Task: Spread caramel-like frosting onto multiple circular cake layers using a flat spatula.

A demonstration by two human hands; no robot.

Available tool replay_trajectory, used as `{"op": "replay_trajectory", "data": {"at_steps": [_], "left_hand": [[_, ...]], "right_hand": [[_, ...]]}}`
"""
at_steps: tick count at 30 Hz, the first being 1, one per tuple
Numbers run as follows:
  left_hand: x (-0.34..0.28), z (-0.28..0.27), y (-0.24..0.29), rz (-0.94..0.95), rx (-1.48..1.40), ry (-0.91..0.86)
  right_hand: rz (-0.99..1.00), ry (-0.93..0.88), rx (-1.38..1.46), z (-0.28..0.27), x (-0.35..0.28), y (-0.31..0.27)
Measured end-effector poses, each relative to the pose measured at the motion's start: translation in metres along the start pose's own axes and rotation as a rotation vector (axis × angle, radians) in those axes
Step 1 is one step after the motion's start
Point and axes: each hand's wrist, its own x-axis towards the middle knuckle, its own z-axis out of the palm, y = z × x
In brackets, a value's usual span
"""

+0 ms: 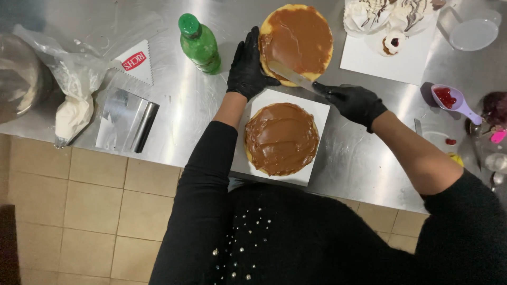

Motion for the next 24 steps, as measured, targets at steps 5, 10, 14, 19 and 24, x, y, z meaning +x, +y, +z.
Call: {"op": "replay_trajectory", "data": {"at_steps": [5, 10, 14, 19, 24], "left_hand": [[0.004, 0.01, -0.009, 0.038, 0.064, 0.014], [0.001, -0.003, 0.004, -0.068, 0.004, -0.03], [0.0, -0.001, 0.002, -0.031, 0.023, -0.01], [0.002, -0.006, 0.007, -0.101, -0.013, -0.048], [0.002, -0.003, 0.001, -0.047, 0.0, -0.038]], "right_hand": [[0.04, 0.069, -0.236, -0.027, -0.043, 0.03], [0.008, 0.331, -0.46, -0.019, -0.052, 0.059], [-0.193, 0.597, -0.37, -0.016, -0.006, 0.016], [-0.182, 0.577, -0.426, -0.004, 0.066, 0.007], [0.0, 0.551, -0.367, -0.003, 0.08, 0.013]]}}
